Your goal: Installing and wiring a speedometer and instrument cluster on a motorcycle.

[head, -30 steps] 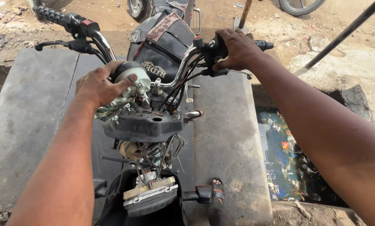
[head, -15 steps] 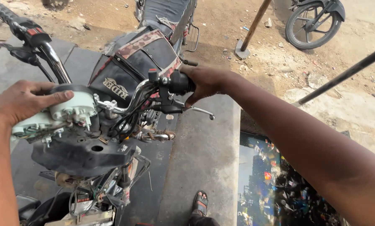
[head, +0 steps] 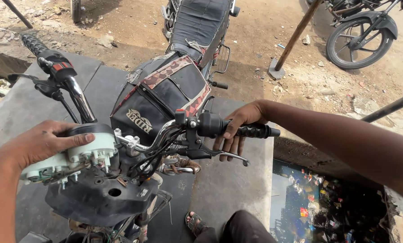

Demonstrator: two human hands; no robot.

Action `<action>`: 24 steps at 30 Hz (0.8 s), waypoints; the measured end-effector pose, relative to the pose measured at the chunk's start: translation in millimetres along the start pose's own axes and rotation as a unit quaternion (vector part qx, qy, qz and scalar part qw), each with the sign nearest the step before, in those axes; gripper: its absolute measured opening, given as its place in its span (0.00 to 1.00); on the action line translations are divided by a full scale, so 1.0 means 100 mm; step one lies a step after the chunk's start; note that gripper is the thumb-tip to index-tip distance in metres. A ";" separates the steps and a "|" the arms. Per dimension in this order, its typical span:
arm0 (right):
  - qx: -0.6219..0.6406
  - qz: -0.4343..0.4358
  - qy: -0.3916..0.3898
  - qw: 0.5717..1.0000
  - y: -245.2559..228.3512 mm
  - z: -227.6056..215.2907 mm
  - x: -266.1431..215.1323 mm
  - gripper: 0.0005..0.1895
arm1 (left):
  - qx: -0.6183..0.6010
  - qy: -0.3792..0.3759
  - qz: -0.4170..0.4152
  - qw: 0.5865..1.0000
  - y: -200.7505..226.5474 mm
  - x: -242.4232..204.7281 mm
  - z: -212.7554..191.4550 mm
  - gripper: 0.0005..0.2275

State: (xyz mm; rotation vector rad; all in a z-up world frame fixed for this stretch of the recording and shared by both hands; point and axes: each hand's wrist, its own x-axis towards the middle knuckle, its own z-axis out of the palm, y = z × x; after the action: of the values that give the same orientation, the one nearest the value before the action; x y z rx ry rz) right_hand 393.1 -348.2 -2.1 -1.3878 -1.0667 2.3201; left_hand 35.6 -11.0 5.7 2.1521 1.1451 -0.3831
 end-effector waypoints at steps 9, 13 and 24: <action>0.113 0.060 -0.073 0.989 0.30 -0.30 0.08 0.09 | 0.002 -0.013 -0.013 1.000 0.17 -0.17 -0.06 0.31; 0.068 0.052 -0.009 0.996 0.09 -0.10 0.00 0.08 | 0.010 -0.026 -0.036 0.999 0.18 -0.15 -0.07 0.32; 0.089 0.055 -0.001 0.995 0.07 -0.10 -0.01 0.16 | 0.000 -0.104 -0.029 0.994 0.28 -0.13 -0.24 0.34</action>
State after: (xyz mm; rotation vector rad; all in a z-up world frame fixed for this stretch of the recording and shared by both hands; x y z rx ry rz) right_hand 403.6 -349.5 -9.2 -1.4083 -0.7808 2.4256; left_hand 49.7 -13.7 41.5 2.0270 1.0886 -0.6177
